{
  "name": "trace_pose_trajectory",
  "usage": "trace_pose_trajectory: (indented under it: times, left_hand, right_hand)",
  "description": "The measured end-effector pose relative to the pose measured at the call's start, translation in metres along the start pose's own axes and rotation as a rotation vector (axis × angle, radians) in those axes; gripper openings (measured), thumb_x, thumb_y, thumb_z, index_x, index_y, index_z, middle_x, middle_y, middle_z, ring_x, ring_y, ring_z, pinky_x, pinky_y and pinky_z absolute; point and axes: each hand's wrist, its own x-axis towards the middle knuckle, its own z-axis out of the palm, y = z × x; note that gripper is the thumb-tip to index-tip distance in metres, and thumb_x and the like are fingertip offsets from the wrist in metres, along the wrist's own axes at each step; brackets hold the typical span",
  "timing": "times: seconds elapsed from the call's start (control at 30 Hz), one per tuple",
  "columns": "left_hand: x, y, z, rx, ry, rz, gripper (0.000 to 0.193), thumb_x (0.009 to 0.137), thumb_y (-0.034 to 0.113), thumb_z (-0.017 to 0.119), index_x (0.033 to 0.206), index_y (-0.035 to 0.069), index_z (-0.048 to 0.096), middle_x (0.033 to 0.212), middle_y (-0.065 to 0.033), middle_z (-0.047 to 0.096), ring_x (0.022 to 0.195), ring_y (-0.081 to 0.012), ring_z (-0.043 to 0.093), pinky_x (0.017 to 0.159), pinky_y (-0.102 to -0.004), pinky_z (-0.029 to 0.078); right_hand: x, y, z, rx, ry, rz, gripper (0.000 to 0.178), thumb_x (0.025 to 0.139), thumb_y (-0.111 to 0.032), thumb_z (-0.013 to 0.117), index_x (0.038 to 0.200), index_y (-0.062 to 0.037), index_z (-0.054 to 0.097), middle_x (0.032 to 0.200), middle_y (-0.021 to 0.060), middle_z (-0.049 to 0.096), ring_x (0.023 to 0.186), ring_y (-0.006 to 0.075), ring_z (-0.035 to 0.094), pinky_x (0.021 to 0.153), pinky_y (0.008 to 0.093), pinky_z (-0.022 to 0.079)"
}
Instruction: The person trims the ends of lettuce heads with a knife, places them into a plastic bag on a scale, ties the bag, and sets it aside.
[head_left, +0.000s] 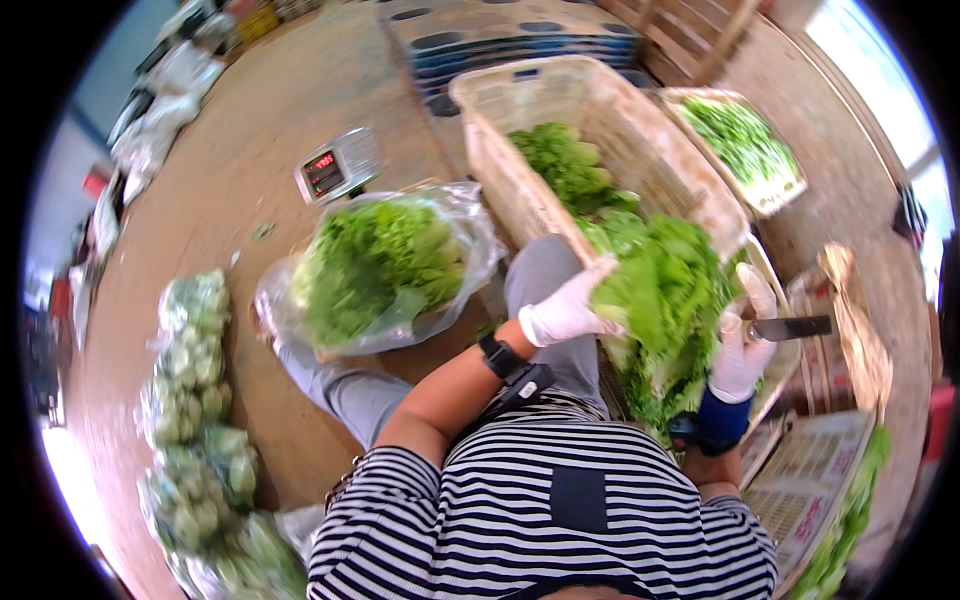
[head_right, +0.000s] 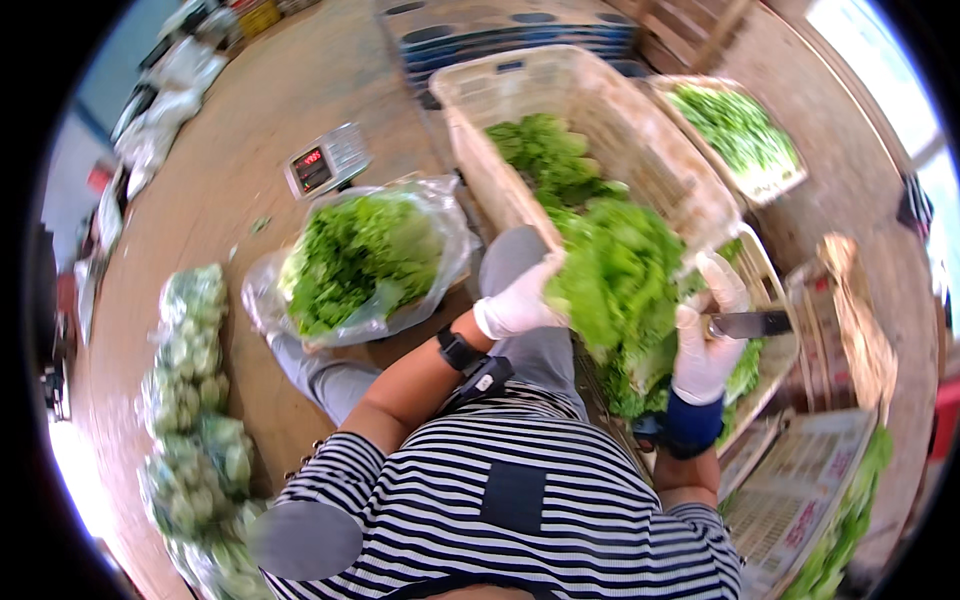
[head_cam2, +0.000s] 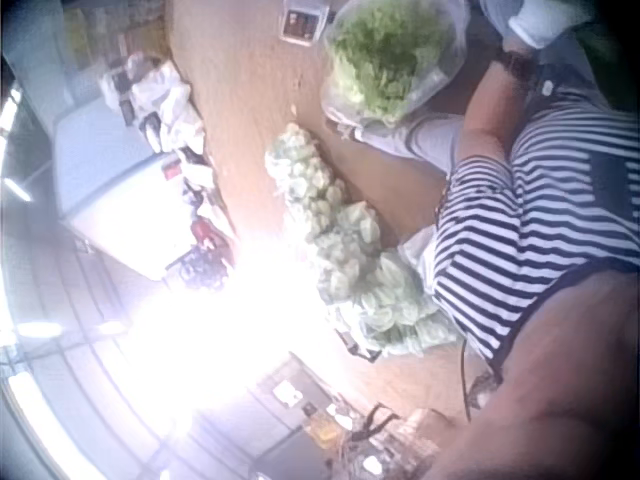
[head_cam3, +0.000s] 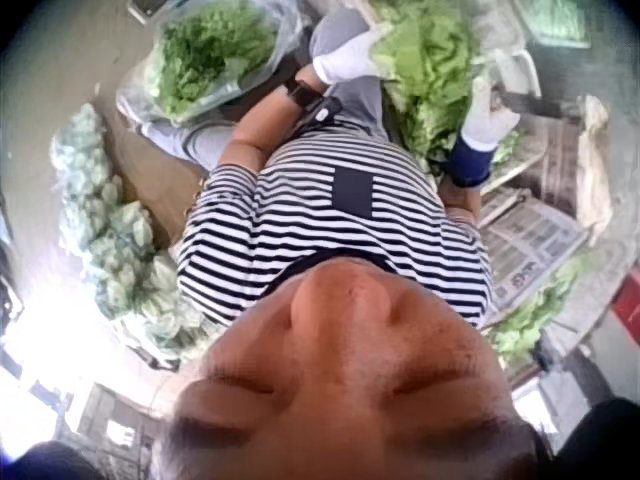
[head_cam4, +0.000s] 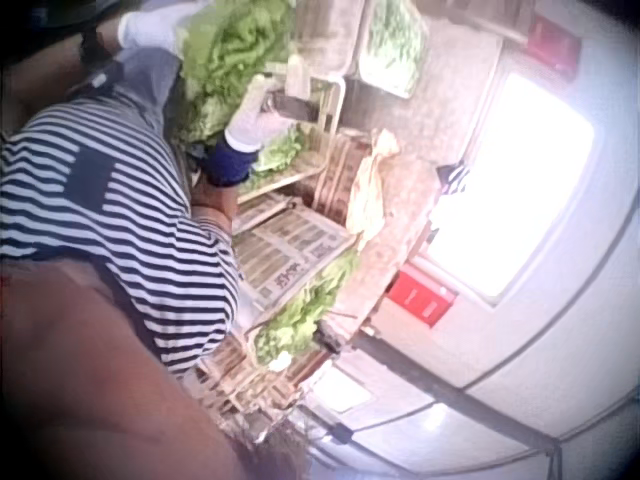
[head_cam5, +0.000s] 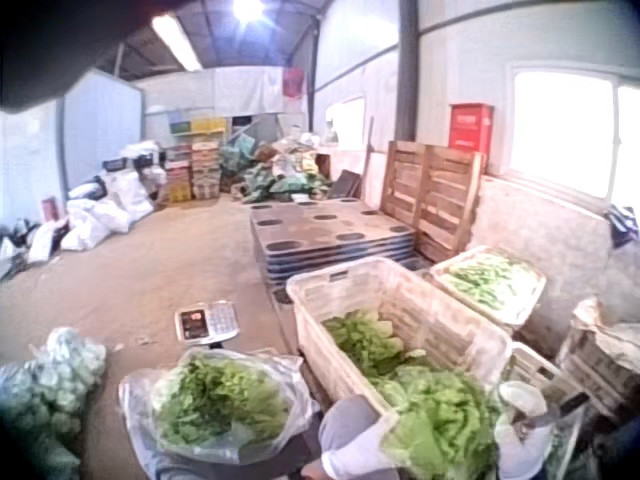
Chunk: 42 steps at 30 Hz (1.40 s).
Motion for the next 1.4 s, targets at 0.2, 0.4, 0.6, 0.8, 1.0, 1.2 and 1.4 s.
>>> trace_pose_trajectory:
  times: [0.2, 0.4, 0.6, 0.8, 1.0, 1.2, 1.4]
  left_hand:
    - [-0.008, 0.032, -0.014, 0.081, 0.159, 0.298, 0.093, 0.060, 0.016, 0.079, 0.135, 0.001, 0.027, 0.135, -0.0164, 0.034, 0.123, -0.0288, 0.034, 0.104, -0.0342, 0.026]
    - [-0.017, 0.031, -0.025, 0.142, 0.139, 0.291, 0.093, 0.059, 0.016, 0.078, 0.136, 0.003, 0.027, 0.136, -0.0144, 0.034, 0.122, -0.0298, 0.034, 0.104, -0.0338, 0.026]
    - [-0.035, 0.005, -0.034, -0.461, 0.006, -0.096, 0.083, 0.062, 0.011, 0.076, 0.131, 0.001, 0.033, 0.128, -0.0119, 0.041, 0.118, -0.0211, 0.039, 0.101, -0.0332, 0.032]
    - [-0.057, -0.003, -0.035, -1.043, 0.028, -0.184, 0.078, 0.059, 0.009, 0.078, 0.127, 0.005, 0.040, 0.120, -0.0070, 0.051, 0.108, -0.0199, 0.050, 0.091, -0.0347, 0.043]
    - [-0.066, -0.018, -0.041, -1.167, 0.050, -0.259, 0.085, 0.055, 0.008, 0.078, 0.130, 0.008, 0.038, 0.124, -0.0074, 0.049, 0.111, -0.0235, 0.048, 0.093, -0.0370, 0.042]
    - [-0.067, -0.015, -0.041, -1.115, -0.040, -0.377, 0.076, 0.058, 0.018, 0.075, 0.125, 0.001, 0.042, 0.117, -0.0107, 0.053, 0.104, -0.0242, 0.053, 0.090, -0.0344, 0.044]
    - [-0.074, -0.045, -0.037, -1.325, -0.089, -0.599, 0.070, 0.065, 0.025, 0.069, 0.125, 0.001, 0.042, 0.118, -0.0137, 0.053, 0.106, -0.0282, 0.052, 0.093, -0.0399, 0.042]
  right_hand:
    - [0.012, 0.004, -0.002, -0.277, -0.453, 0.314, 0.044, 0.083, -0.017, 0.064, 0.119, 0.0016, 0.049, 0.093, 0.0006, 0.057, 0.069, 0.0036, 0.043, 0.064, 0.0168, 0.038]
    - [0.008, 0.007, 0.007, -0.037, -0.421, 0.489, 0.039, 0.083, -0.014, 0.063, 0.117, 0.0007, 0.049, 0.086, -0.0026, 0.051, 0.075, 0.0038, 0.045, 0.066, 0.0183, 0.039]
    - [0.012, -0.007, 0.024, -0.124, -0.402, 0.459, 0.031, 0.081, -0.005, 0.059, 0.111, -0.0002, 0.055, 0.083, -0.0023, 0.056, 0.070, 0.0045, 0.050, 0.063, 0.0190, 0.042]
    - [0.008, -0.012, 0.034, 0.109, -0.382, 0.407, 0.028, 0.079, -0.001, 0.061, 0.108, -0.0021, 0.058, 0.093, 0.0017, 0.062, 0.082, 0.0073, 0.056, 0.075, 0.0220, 0.045]
    - [0.019, -0.020, 0.040, 0.028, -0.329, 0.051, 0.031, 0.077, -0.006, 0.066, 0.107, -0.0043, 0.059, 0.105, 0.0050, 0.057, 0.081, 0.0108, 0.057, 0.076, 0.0244, 0.045]
    - [0.050, -0.014, 0.056, -0.322, -0.692, -0.320, 0.040, 0.075, -0.028, 0.064, 0.114, -0.0214, 0.058, 0.113, 0.0049, 0.054, 0.080, 0.0224, 0.060, 0.070, 0.0316, 0.049]
    - [0.047, 0.020, 0.069, -0.521, -0.665, -0.198, 0.023, 0.069, -0.022, 0.067, 0.090, -0.0134, 0.062, 0.081, 0.0034, 0.058, 0.071, 0.0256, 0.058, 0.063, 0.0324, 0.047]
